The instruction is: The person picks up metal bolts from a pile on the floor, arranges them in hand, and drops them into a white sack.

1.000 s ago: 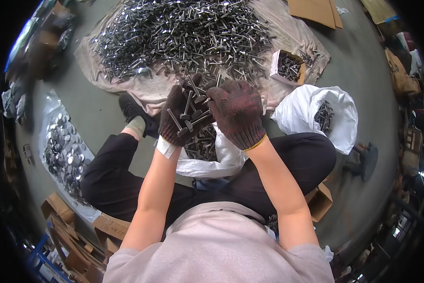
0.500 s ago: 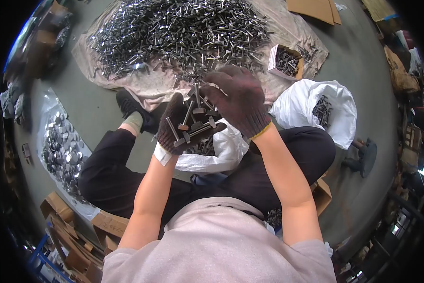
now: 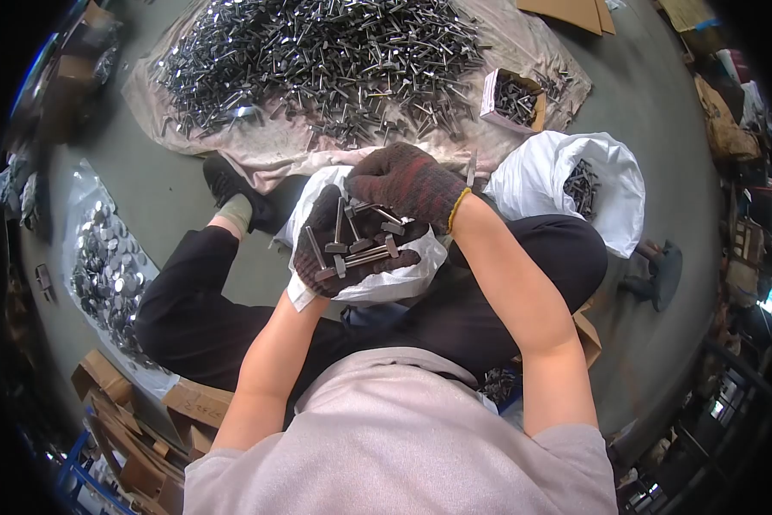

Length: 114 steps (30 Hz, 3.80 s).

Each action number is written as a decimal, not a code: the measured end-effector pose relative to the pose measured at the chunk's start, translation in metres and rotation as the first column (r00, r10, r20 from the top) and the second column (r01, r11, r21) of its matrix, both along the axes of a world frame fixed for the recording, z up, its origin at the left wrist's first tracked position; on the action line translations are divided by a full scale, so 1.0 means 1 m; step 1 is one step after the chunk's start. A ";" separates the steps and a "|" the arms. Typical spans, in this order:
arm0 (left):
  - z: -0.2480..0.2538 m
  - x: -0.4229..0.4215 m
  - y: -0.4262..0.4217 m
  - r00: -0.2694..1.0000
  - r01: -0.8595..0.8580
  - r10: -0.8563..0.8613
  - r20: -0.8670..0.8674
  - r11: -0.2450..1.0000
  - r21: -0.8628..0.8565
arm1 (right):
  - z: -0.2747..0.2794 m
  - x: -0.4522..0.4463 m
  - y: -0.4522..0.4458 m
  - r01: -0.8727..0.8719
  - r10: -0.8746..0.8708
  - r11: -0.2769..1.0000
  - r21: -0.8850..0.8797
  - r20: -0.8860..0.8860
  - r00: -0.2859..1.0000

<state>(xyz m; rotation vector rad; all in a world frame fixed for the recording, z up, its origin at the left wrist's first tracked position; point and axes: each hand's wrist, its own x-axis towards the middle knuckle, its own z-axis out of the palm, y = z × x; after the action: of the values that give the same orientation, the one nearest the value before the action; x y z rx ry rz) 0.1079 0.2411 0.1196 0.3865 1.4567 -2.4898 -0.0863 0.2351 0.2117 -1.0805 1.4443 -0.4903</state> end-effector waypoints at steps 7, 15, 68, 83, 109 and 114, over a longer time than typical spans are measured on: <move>0.021 0.004 -0.003 0.997 -0.080 0.071 -0.040 0.736 -0.672 | 0.011 0.008 0.020 0.147 -0.188 0.901 -0.407 -0.063 0.980; 0.021 0.001 0.000 0.995 -0.041 0.090 0.037 0.725 -0.688 | 0.011 0.008 0.029 -0.346 -0.139 0.651 -0.676 -0.554 0.821; 0.011 -0.006 0.002 0.925 -0.332 0.374 -0.073 0.698 -0.635 | -0.030 0.046 0.087 0.654 -0.775 0.572 -0.495 -0.066 0.628; 0.008 -0.007 0.000 0.920 -0.342 0.384 -0.081 0.684 -0.644 | -0.035 0.045 0.083 0.545 -0.752 0.612 -0.573 -0.210 0.624; 0.024 -0.022 -0.007 0.817 0.096 0.466 0.339 0.471 -0.877 | -0.021 0.092 0.044 0.362 -0.612 0.688 -0.629 -0.234 0.756; 0.074 -0.050 -0.037 0.242 0.789 0.921 0.304 -0.370 0.491 | -0.030 0.081 0.012 0.726 -0.468 0.671 0.153 0.846 0.255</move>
<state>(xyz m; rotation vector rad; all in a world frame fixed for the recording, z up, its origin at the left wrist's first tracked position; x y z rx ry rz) 0.0577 0.2045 0.1938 -1.7072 2.8082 0.8413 -0.0051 0.2469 0.1821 -0.2425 0.8104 -1.6054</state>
